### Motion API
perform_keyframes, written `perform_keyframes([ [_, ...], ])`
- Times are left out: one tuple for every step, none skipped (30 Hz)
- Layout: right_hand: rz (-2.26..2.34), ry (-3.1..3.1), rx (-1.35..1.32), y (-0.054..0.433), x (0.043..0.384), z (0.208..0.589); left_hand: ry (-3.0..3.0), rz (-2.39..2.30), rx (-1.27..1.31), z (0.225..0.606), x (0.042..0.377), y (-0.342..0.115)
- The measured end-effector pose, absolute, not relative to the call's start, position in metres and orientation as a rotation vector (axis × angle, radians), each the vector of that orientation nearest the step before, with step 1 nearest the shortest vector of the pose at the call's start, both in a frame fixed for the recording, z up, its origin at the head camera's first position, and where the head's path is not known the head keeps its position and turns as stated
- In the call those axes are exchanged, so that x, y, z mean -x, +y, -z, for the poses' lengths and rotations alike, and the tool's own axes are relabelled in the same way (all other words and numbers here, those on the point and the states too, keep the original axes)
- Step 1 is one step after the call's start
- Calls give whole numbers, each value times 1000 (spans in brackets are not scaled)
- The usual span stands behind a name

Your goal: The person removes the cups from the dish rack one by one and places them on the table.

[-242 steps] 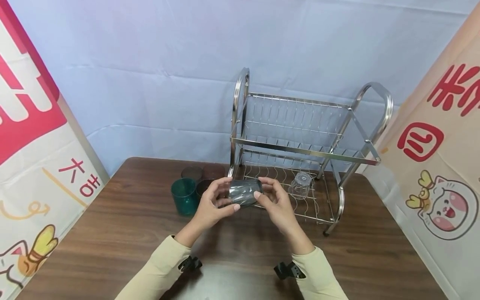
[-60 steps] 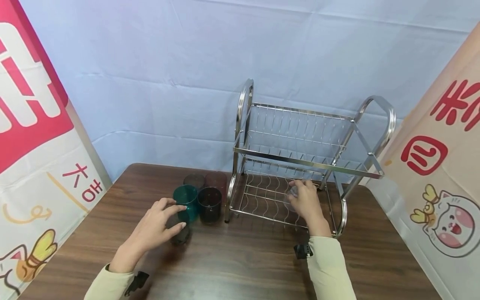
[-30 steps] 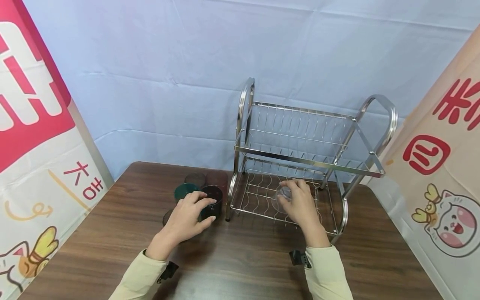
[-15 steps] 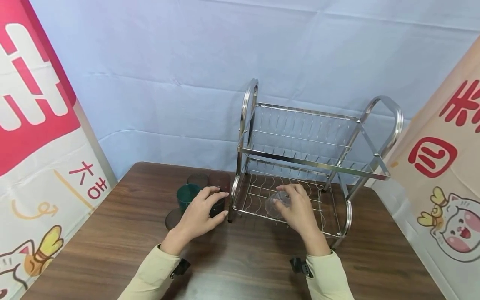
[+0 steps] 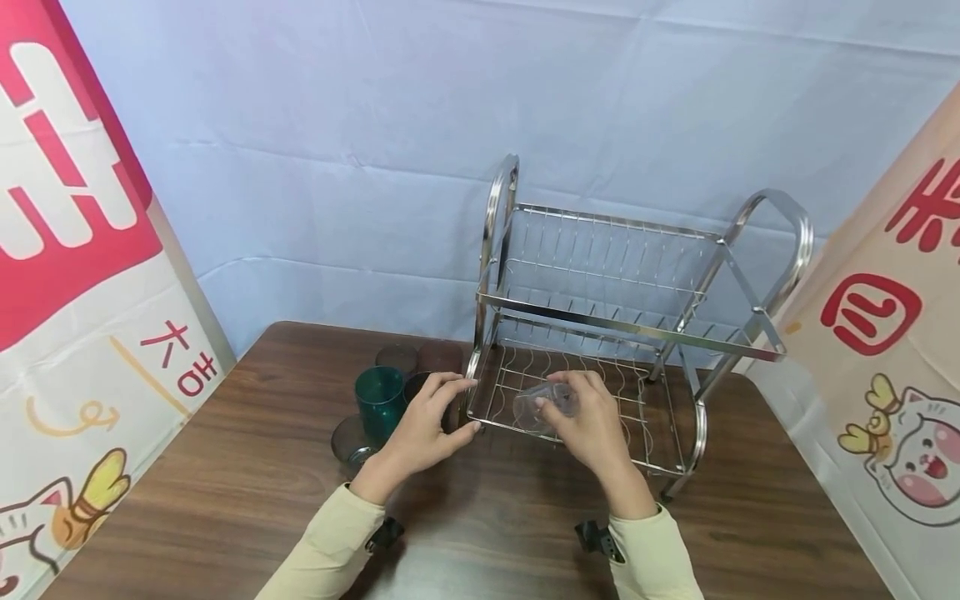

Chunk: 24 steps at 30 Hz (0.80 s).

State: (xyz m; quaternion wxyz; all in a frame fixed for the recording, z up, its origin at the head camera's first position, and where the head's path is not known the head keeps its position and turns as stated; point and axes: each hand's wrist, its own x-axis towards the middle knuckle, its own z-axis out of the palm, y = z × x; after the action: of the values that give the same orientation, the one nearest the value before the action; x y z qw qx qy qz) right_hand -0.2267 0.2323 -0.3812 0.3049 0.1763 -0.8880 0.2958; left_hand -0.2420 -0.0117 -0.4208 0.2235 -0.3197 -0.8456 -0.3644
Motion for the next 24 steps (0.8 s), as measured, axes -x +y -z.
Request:
perform_keyframes([
  [-796, -2341, -463, 232, 227, 382, -2335, 1029, 883, 422, 242, -10],
  [-814, -2333, -459, 232, 227, 383, -2336, 1059, 884, 422, 243, -8],
  [-835, -2326, -455, 231, 226, 383, -2334, 1090, 884, 423, 243, -6],
  [-859, -2317, -452, 231, 226, 384, -2327, 1124, 889, 423, 244, -5],
  [-888, -2312, -446, 231, 226, 384, -2320, 1163, 892, 424, 245, -4],
  [-923, -2307, -437, 230, 226, 384, -2316, 1204, 893, 424, 246, -3],
  [-957, -2304, -430, 230, 227, 384, -2311, 1248, 893, 424, 246, -2],
  [-996, -2302, -424, 230, 227, 385, -2307, 1290, 889, 424, 247, -2],
  [-1030, -2300, -418, 229, 227, 385, -2308, 1324, 884, 424, 247, -1],
  [-1070, -2297, -411, 229, 227, 385, -2309, 1360, 882, 424, 247, -1],
  [-1108, -2293, -402, 228, 228, 386, -2310, 1387, 878, 425, 247, 0],
  [-1145, -2290, -392, 227, 228, 386, -2315, 1407, 875, 425, 247, 0],
  [-1184, -2289, -382, 227, 227, 386, -2315, 1426, 873, 426, 248, 1],
  [-1226, -2287, -371, 226, 227, 385, -2316, 1440, 874, 427, 249, 2],
  [-1265, -2285, -362, 224, 227, 385, -2319, 1463, 874, 428, 249, 4],
  [-1308, -2279, -355, 223, 226, 383, -2318, 1492, 873, 428, 250, 5],
  [-1340, -2275, -352, 221, 224, 381, -2316, 1530, 867, 429, 250, 7],
  [-1376, -2273, -352, 218, 222, 378, -2313, 1575, 860, 430, 251, 8],
  [-1413, -2268, -353, 216, 220, 376, -2305, 1628, 852, 430, 251, 10],
  [-1448, -2263, -358, 214, 218, 373, -2295, 1692, 844, 431, 250, 11],
  [-1478, -2258, -365, 212, 216, 371, -2282, 1758, 836, 431, 250, 13],
  [-1506, -2253, -372, 210, 214, 369, -2269, 1820, 829, 431, 249, 14],
  [-1522, -2250, -381, 208, 212, 367, -2253, 1882, 824, 431, 249, 16],
  [-1538, -2245, -384, 207, 212, 367, -2236, 1939, 826, 432, 249, 17],
])
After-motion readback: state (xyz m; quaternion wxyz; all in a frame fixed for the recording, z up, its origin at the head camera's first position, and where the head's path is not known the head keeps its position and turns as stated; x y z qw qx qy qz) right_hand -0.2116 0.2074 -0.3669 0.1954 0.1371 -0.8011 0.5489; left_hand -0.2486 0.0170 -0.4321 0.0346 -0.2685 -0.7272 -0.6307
